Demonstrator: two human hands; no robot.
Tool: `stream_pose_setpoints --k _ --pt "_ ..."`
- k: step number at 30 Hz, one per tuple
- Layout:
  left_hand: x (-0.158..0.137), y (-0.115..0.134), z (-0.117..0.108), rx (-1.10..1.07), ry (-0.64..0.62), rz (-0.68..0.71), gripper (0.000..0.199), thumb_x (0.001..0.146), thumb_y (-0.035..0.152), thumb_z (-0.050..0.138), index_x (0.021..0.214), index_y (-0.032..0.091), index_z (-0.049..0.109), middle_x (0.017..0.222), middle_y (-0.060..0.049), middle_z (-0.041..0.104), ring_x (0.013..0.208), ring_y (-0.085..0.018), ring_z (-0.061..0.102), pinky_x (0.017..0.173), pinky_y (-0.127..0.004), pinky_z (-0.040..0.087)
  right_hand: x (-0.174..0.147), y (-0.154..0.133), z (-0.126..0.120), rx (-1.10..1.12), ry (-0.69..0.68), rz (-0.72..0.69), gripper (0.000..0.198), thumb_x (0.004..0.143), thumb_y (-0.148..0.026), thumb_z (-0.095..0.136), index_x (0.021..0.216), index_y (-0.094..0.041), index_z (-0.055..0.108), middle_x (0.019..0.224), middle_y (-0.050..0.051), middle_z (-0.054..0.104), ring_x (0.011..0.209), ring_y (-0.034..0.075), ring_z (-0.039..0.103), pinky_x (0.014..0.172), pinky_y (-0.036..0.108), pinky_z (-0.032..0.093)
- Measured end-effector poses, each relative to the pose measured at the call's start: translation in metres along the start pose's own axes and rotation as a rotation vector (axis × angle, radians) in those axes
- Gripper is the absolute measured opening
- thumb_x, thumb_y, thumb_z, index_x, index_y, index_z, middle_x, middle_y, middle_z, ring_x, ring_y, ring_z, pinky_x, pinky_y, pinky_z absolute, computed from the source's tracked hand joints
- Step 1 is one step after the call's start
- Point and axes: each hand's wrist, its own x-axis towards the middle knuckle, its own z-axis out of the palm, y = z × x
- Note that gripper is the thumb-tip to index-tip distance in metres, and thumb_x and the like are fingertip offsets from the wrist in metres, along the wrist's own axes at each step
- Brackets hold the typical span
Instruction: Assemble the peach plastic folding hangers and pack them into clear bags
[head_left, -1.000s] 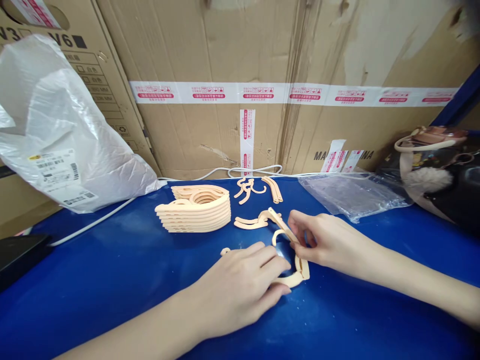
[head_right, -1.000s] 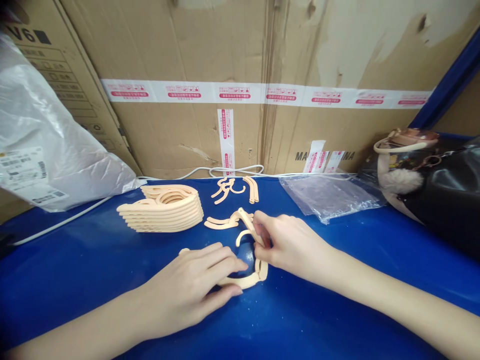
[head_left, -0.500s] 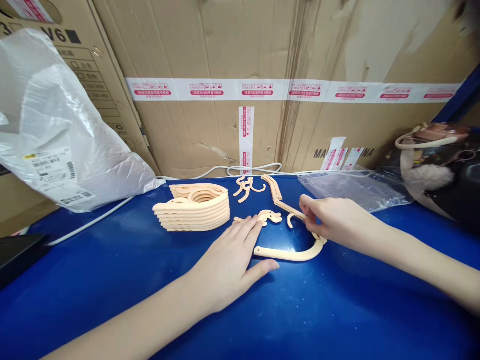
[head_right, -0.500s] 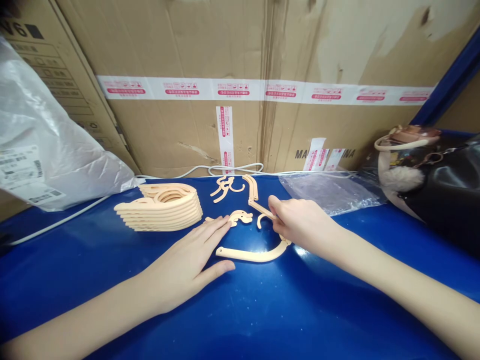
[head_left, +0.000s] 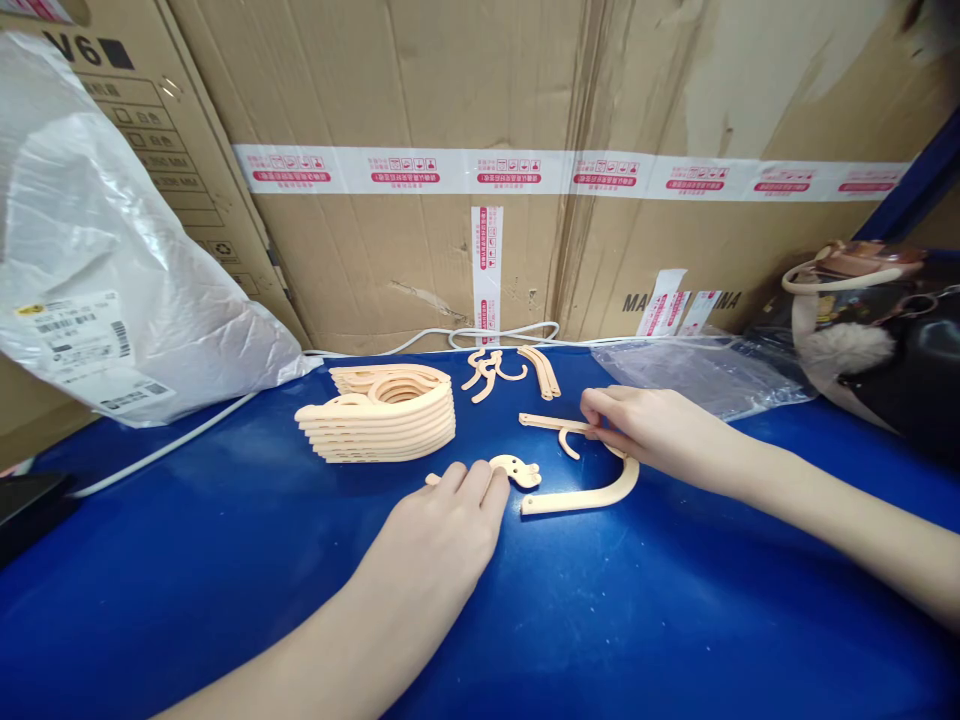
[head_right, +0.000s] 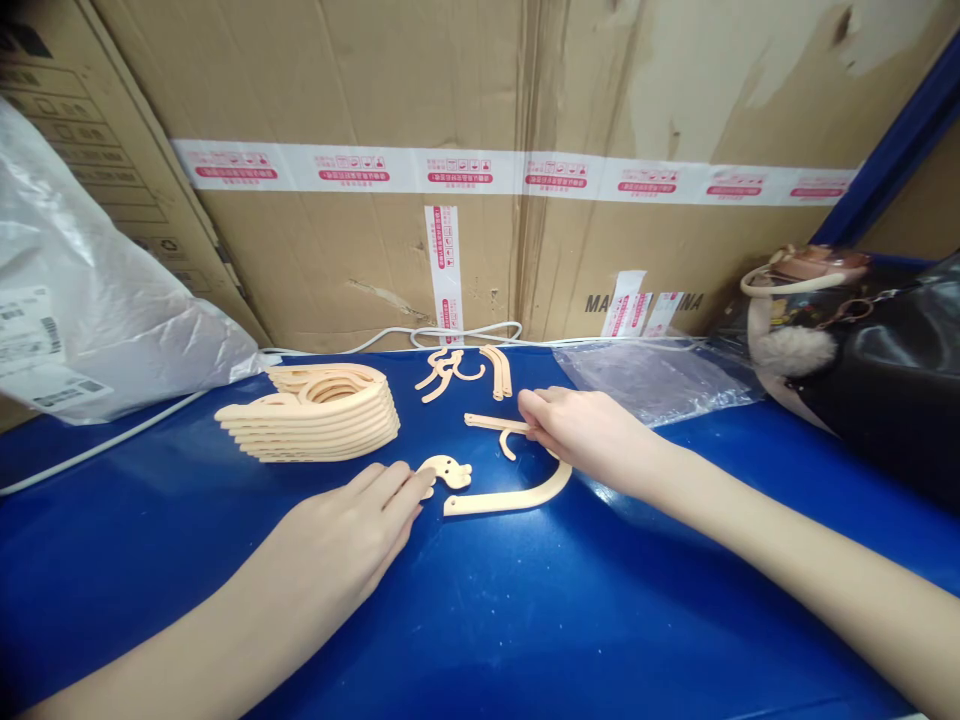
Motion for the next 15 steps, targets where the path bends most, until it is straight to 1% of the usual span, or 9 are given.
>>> stream_pose_setpoints --k 2,5,7,9,10,12,14,15 --pt "0.0 0.0 -0.002 0.032 -0.055 0.01 0.053 0.076 -0.008 0.046 0.125 0.01 0.057 0.1 -0.011 0.07 0.085 -0.024 0.069 0.06 -0.027 0.057 0.001 0.0 0.0 -0.041 0.041 -0.047 0.017 0.098 -0.026 0.042 0.083 -0.021 0.048 0.078 0.002 0.06 0.066 0.016 0.057 0.056 0.025 0.036" --pt "-0.001 -0.001 -0.004 0.048 -0.078 0.012 0.054 0.073 -0.011 0.042 0.119 0.01 0.06 0.099 -0.01 0.07 0.084 -0.023 0.069 0.056 -0.025 0.056 -0.001 -0.007 -0.006 -0.059 0.121 -0.154 0.025 0.099 -0.032 0.039 0.085 -0.019 0.055 0.078 0.004 0.06 0.071 0.018 0.056 0.063 0.028 0.04" --pt "-0.002 -0.001 -0.004 0.053 -0.052 0.015 0.052 0.074 -0.01 0.041 0.117 0.011 0.06 0.096 -0.01 0.07 0.083 -0.022 0.069 0.056 -0.024 0.055 -0.005 -0.016 -0.01 0.015 0.118 -0.271 0.03 0.099 -0.039 0.041 0.089 -0.018 0.06 0.082 0.005 0.061 0.077 0.019 0.057 0.069 0.03 0.042" --pt "-0.002 -0.002 -0.002 0.047 -0.026 0.014 0.049 0.074 -0.01 0.041 0.115 0.01 0.06 0.094 -0.01 0.07 0.082 -0.023 0.069 0.055 -0.025 0.055 -0.009 -0.026 -0.011 0.087 0.058 -0.373 0.033 0.096 -0.046 0.045 0.092 -0.018 0.062 0.088 0.006 0.061 0.087 0.021 0.058 0.077 0.032 0.044" --pt "-0.003 -0.002 -0.002 0.041 -0.019 0.012 0.048 0.074 -0.009 0.041 0.113 0.009 0.061 0.093 -0.01 0.069 0.081 -0.024 0.069 0.055 -0.026 0.055 -0.011 -0.031 -0.011 0.101 0.034 -0.407 0.033 0.096 -0.046 0.045 0.092 -0.018 0.062 0.089 0.006 0.061 0.089 0.021 0.057 0.079 0.032 0.044" --pt "-0.003 -0.002 -0.001 0.026 -0.011 0.01 0.042 0.074 -0.008 0.043 0.108 0.009 0.062 0.088 -0.01 0.068 0.078 -0.025 0.068 0.054 -0.028 0.055 -0.013 -0.039 -0.008 0.086 0.02 -0.436 0.028 0.099 -0.035 0.041 0.09 -0.017 0.06 0.087 0.006 0.06 0.086 0.02 0.056 0.083 0.033 0.043" --pt "-0.002 -0.003 0.0 0.016 0.004 0.009 0.038 0.075 -0.008 0.044 0.102 0.01 0.063 0.085 -0.009 0.067 0.076 -0.025 0.068 0.054 -0.029 0.055 -0.013 -0.044 -0.003 0.039 0.053 -0.428 0.028 0.101 -0.024 0.035 0.086 -0.016 0.058 0.085 0.005 0.059 0.079 0.018 0.055 0.08 0.034 0.043" --pt "-0.002 -0.004 0.0 0.014 0.02 0.003 0.035 0.075 -0.007 0.045 0.1 0.011 0.063 0.084 -0.008 0.067 0.075 -0.025 0.067 0.054 -0.029 0.055 -0.013 -0.045 -0.001 0.02 0.076 -0.422 0.028 0.101 -0.021 0.034 0.084 -0.016 0.056 0.083 0.006 0.058 0.076 0.018 0.054 0.078 0.033 0.043"
